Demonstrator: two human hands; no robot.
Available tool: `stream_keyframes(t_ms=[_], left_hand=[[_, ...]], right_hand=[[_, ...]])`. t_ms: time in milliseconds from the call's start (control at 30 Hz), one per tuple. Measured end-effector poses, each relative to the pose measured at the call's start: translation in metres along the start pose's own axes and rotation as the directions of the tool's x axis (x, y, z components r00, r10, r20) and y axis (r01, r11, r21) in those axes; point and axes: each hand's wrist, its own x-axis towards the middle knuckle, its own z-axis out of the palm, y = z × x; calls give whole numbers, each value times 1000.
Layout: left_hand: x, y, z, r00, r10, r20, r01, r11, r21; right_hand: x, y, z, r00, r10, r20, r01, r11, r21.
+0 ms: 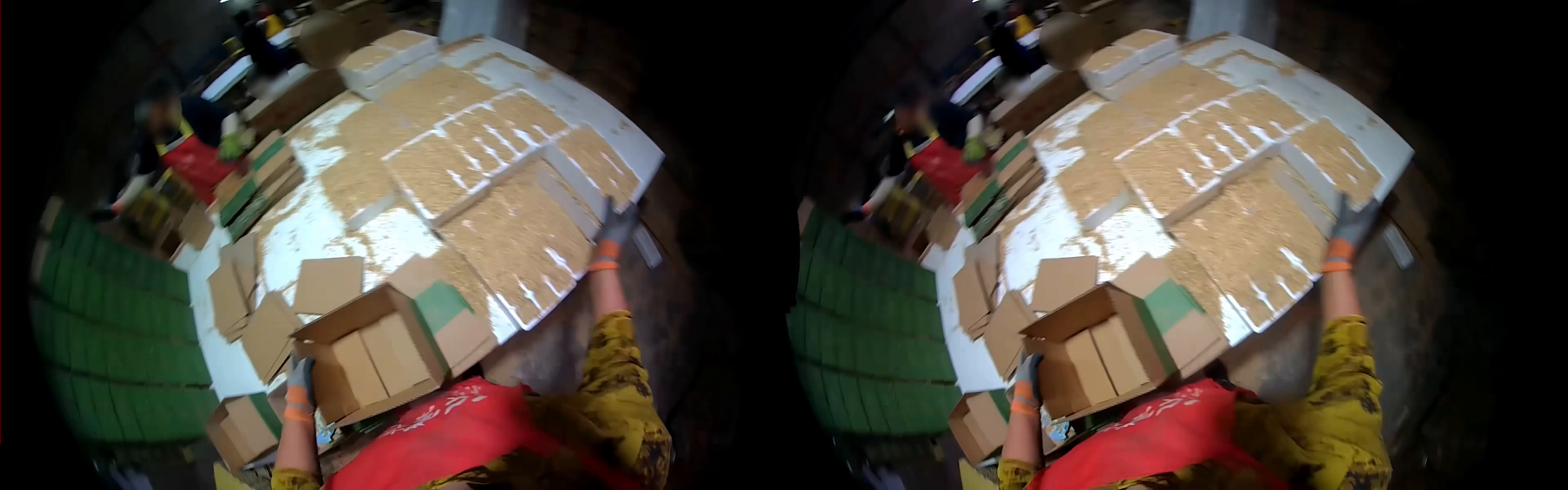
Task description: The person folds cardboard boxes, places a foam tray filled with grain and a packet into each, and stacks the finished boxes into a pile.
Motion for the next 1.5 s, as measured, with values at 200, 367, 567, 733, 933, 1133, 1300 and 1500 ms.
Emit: stream_keyframes(t_ms=[200,367,567,733,933,1133,1300,1500], left_hand=[[8,-24,5,950,234,-209,-182,954,238],[1,-14,15,956,209,-206,-121,920,373],[20,-38,-23,965,260,-42,-233,917,323],[-8,12,20,992,77,-101,-75,997,18],[4,4,19,999,-47,-3,46,978,-203],[31,-22,10,998,62,-12,-63,988,-143],[-11,-1,8,999,-35,23,38,989,-141],[-45,-9,26,999,13,36,-1,947,-321]], right_hand=[[121,24,-89,844,507,-174,-507,650,-566],[158,28,-154,830,555,64,-482,769,-420],[86,-58,-91,835,550,-8,-401,599,-693],[89,-45,-85,778,628,20,-495,632,-596],[-8,-80,-43,756,584,296,-416,777,-472],[-165,-92,18,483,682,549,-442,731,-520],[-272,-129,84,314,655,687,-25,729,-684],[-334,-125,115,178,743,646,-114,667,-736]])
